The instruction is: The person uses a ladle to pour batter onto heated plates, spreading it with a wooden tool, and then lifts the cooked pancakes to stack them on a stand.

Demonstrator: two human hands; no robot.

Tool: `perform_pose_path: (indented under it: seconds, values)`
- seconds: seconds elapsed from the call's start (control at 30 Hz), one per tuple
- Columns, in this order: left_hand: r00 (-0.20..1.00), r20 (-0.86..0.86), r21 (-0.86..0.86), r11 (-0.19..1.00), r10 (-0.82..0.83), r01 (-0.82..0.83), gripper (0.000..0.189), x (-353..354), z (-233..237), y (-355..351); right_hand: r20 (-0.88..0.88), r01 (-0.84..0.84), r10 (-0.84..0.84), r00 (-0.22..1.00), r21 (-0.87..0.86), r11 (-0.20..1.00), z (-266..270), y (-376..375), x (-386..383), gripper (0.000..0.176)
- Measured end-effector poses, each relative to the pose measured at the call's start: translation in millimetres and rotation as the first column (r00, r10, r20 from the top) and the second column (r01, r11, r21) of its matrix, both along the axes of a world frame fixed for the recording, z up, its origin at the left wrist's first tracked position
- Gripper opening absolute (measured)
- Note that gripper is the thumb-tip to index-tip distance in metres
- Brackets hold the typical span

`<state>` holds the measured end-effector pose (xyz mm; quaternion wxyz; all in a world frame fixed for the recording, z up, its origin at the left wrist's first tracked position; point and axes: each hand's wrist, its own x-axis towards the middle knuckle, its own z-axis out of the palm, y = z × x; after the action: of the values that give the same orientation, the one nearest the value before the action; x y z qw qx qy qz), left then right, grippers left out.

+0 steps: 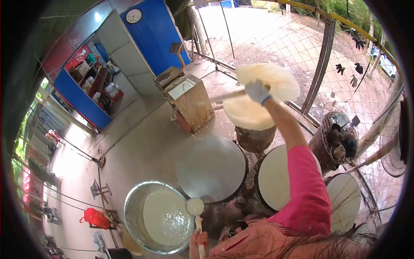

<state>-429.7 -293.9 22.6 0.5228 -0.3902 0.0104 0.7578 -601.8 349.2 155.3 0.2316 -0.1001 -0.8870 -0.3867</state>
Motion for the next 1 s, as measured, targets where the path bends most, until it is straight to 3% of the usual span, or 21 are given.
perform_pose_path:
  seconds: [0.07,0.13,0.17,0.23,0.47,0.5,0.57,0.6,0.63,0.67,0.7,0.77,0.8,0.87,0.9,0.93,0.97,1.0]
  values:
    - [1.000,-0.020,0.008,1.000,0.011,-0.010,0.035,-22,-3,8,0.024,0.024,-0.020,1.000,-0.158,0.987,-68,-2,-15,0.012]
    - [0.999,-0.033,0.007,1.000,0.020,-0.019,0.036,-42,-5,13,0.234,0.195,-0.156,0.960,-0.158,0.968,-91,-38,-6,0.012]
    - [0.999,-0.029,0.002,1.000,0.024,-0.024,0.036,-47,-6,12,0.234,0.196,-0.153,0.960,-0.170,0.966,-112,-40,-10,0.012]
    - [0.999,-0.004,-0.016,0.999,0.042,-0.042,0.036,-47,-8,4,0.256,0.142,-0.020,0.966,-0.464,0.874,-164,-39,-19,0.012]
    - [0.975,0.124,0.008,0.983,0.183,-0.186,0.037,9,-23,-25,0.150,0.045,0.044,0.988,-0.545,0.837,-174,-45,-13,0.013]
    - [0.965,0.141,0.021,0.974,0.221,-0.226,0.037,22,-27,-28,0.227,0.167,-0.032,0.973,-0.609,0.776,-161,-50,-8,0.015]
    - [0.932,0.172,0.016,0.945,0.318,-0.325,0.037,36,-21,-37,0.092,0.063,0.019,0.996,-0.806,0.588,-159,-58,4,0.024]
    - [0.939,0.149,0.059,0.945,0.310,-0.322,0.035,35,-16,-40,-0.011,-0.019,0.018,1.000,-0.856,0.517,-123,-87,19,0.038]
    - [0.940,0.122,0.102,0.938,0.320,-0.333,0.034,35,-12,-45,-0.039,-0.041,0.016,0.999,-0.899,0.437,-122,-105,23,0.042]
    - [0.933,0.097,0.140,0.923,0.346,-0.357,0.032,36,-9,-50,0.244,0.242,-0.040,0.969,-0.903,0.354,-108,-127,25,0.041]
    - [0.921,0.072,0.170,0.906,0.382,-0.388,0.030,38,-7,-56,0.241,0.230,0.032,0.970,-0.951,0.206,-97,-150,29,0.041]
    - [0.895,0.012,0.221,0.872,0.446,-0.437,0.028,42,-4,-70,0.023,0.000,0.195,0.981,-0.993,0.118,-116,-192,34,0.040]
    - [0.887,-0.030,0.248,0.863,0.460,-0.439,0.026,43,-3,-77,0.177,0.219,0.251,0.952,-0.964,-0.149,-117,-213,35,0.039]
    - [0.842,-0.192,0.218,0.859,0.504,-0.464,0.027,44,-7,-99,0.290,0.440,0.417,0.861,-0.837,-0.325,-108,-269,36,0.036]
    - [0.798,-0.310,0.164,0.855,0.518,-0.492,0.031,39,-12,-113,0.303,0.463,0.445,0.843,-0.829,-0.313,-97,-303,36,0.036]
    - [0.769,-0.496,-0.025,0.878,0.404,-0.478,0.015,28,-9,-130,0.343,0.447,0.513,0.787,-0.890,-0.092,-83,-343,39,0.035]
    - [0.731,-0.640,-0.214,0.859,0.237,-0.465,0.034,16,-8,-148,0.395,0.395,0.555,0.732,-0.910,0.127,-78,-378,43,0.034]
    - [0.742,-0.628,-0.215,0.865,0.232,-0.453,0.034,7,-20,-165,0.409,0.408,0.544,0.733,-0.904,0.129,-89,-406,48,0.034]
